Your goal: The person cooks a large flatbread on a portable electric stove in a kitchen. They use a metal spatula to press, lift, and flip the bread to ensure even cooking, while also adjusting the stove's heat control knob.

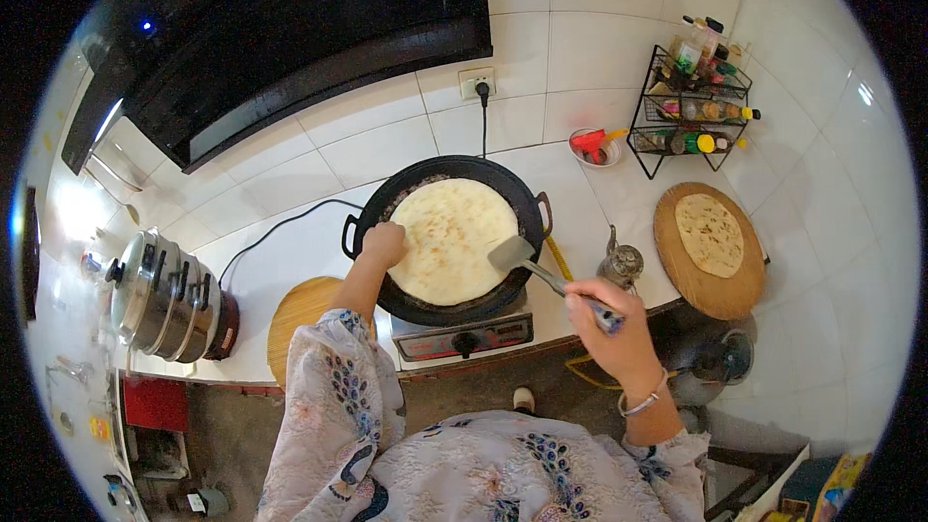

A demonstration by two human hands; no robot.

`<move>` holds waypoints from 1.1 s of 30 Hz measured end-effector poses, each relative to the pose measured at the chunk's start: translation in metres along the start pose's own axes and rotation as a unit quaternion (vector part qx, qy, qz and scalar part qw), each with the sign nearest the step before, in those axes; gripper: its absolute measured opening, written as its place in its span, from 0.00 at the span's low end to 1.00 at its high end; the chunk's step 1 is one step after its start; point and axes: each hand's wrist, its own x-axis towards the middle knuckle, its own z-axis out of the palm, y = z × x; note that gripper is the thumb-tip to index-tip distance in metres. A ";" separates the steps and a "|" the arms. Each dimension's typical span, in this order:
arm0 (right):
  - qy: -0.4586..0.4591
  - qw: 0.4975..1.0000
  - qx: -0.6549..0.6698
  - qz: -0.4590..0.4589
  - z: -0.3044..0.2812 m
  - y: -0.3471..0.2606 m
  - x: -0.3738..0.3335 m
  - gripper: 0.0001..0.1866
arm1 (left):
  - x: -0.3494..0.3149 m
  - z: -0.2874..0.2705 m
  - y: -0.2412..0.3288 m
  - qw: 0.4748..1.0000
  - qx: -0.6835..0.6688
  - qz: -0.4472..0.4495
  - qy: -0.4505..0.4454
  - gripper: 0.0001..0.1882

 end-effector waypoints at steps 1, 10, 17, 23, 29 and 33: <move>-0.009 0.999 -0.027 -0.027 0.004 0.004 0.006 0.08 | 0.001 0.008 -0.001 1.000 -0.021 -0.008 -0.005 0.11; 0.020 0.993 -0.049 -0.107 0.040 0.037 0.056 0.09 | -0.059 -0.017 0.021 0.971 -0.164 0.047 -0.169 0.17; 0.051 0.996 -0.014 -0.078 0.021 0.014 0.020 0.09 | -0.075 -0.040 0.006 0.986 -0.156 0.022 0.053 0.15; 0.062 0.996 0.055 -0.017 0.024 0.021 0.004 0.11 | -0.065 -0.021 0.006 0.990 -0.112 0.046 0.066 0.13; 0.038 0.999 0.027 0.002 0.011 0.008 -0.008 0.12 | -0.053 -0.007 0.018 0.993 -0.081 0.065 0.053 0.11; 0.013 1.000 -0.007 -0.009 0.015 0.014 -0.011 0.12 | -0.047 0.012 0.016 0.998 -0.042 0.040 0.024 0.11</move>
